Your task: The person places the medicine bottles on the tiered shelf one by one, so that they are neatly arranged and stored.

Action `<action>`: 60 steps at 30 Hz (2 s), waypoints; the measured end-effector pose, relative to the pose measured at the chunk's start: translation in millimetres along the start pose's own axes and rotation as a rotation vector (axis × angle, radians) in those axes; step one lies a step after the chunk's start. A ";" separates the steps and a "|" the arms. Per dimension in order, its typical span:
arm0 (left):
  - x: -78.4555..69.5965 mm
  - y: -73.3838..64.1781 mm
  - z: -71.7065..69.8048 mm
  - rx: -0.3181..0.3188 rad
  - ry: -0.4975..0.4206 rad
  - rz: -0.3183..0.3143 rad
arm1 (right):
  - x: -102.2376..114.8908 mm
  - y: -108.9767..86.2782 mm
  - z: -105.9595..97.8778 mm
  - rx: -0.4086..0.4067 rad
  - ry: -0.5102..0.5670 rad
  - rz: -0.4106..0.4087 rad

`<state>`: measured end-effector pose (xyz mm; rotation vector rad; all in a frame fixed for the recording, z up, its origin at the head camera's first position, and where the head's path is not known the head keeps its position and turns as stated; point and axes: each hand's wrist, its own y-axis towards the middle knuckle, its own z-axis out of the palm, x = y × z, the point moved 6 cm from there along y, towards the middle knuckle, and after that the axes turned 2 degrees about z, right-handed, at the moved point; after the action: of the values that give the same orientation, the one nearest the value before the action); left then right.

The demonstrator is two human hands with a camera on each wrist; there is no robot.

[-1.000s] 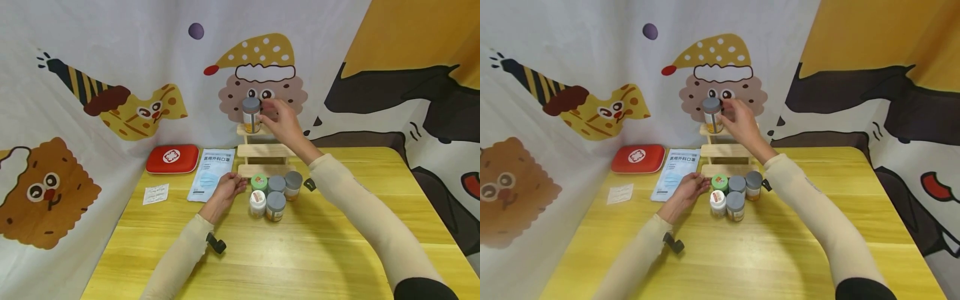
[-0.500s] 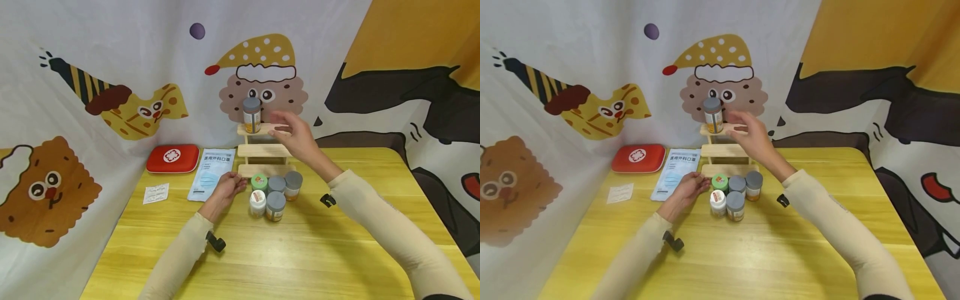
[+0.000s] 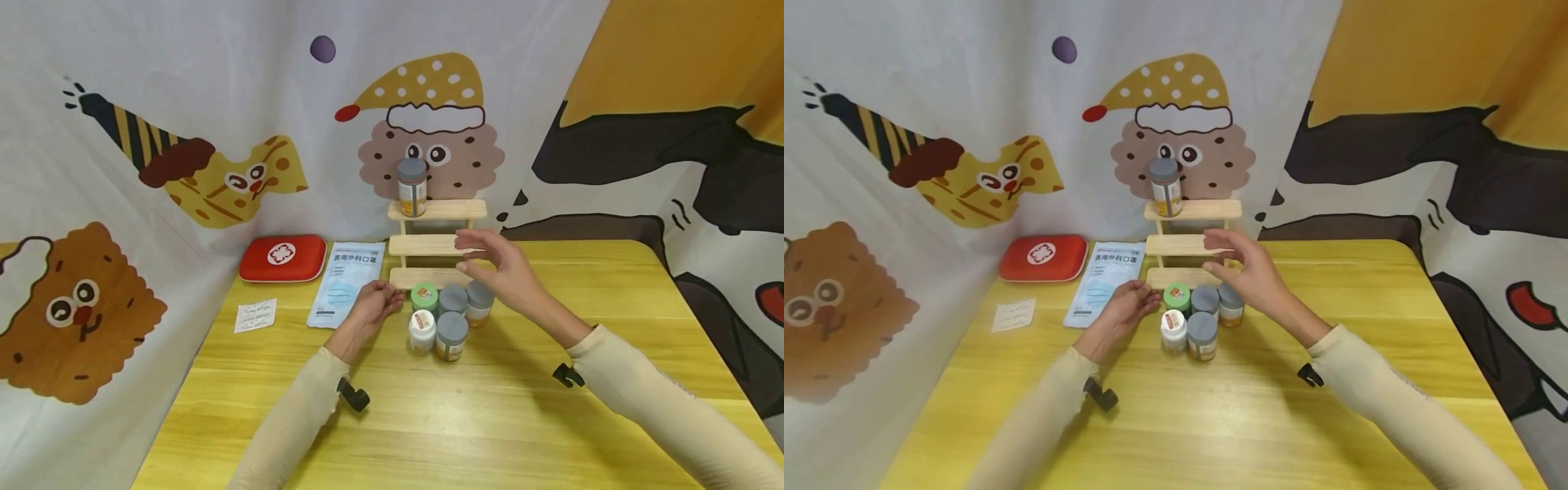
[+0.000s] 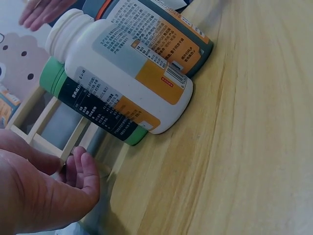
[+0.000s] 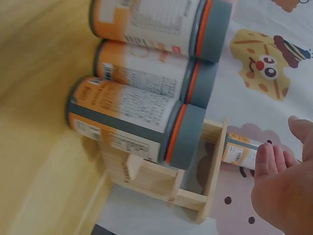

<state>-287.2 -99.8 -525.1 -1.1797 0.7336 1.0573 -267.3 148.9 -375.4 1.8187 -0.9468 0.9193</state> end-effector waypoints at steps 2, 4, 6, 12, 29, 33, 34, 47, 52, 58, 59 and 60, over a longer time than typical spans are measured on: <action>1.1 0.6 -0.1 -0.002 0.001 -0.002 | -2.7 -8.6 -1.6 -0.003 0.004 0.004; 1.6 1.3 -0.4 -0.008 -0.001 -0.004 | -5.1 -16.6 -3.1 -0.006 0.012 0.007; 1.8 1.9 -0.8 -0.014 -0.001 -0.005 | -6.9 -25.1 -3.7 0.000 0.014 0.007; 0.3 3.2 -0.7 -0.009 -0.013 0.001 | -13.0 -46.7 -0.5 0.017 0.009 0.013; -0.1 1.8 -1.4 -0.005 0.001 -0.003 | -32.6 -86.3 24.1 0.036 -0.163 0.094; -0.3 1.3 -1.6 -0.004 0.000 0.005 | -33.8 -88.4 29.1 0.026 -0.232 0.073; -0.4 1.3 -1.5 -0.004 -0.002 0.006 | -34.1 -88.7 30.4 0.025 -0.241 0.072; 0.5 2.7 -2.8 0.004 -0.008 0.012 | -34.6 -90.7 42.7 0.024 -0.362 0.105; 2.2 3.0 -3.0 0.002 -0.010 0.007 | -34.6 -91.1 45.6 0.023 -0.382 0.117; 1.0 2.9 -2.5 0.006 -0.021 0.012 | -35.3 -90.6 47.4 0.026 -0.397 0.132; 0.5 3.1 -2.6 0.006 -0.022 0.014 | -35.6 -90.5 47.9 0.027 -0.396 0.139; -0.1 3.2 -2.6 0.007 -0.023 0.017 | -36.1 -90.3 48.3 0.027 -0.395 0.146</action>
<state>-290.0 -102.2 -526.9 -1.1553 0.7299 1.0794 -194.2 143.8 -455.5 2.0166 -1.3304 0.6699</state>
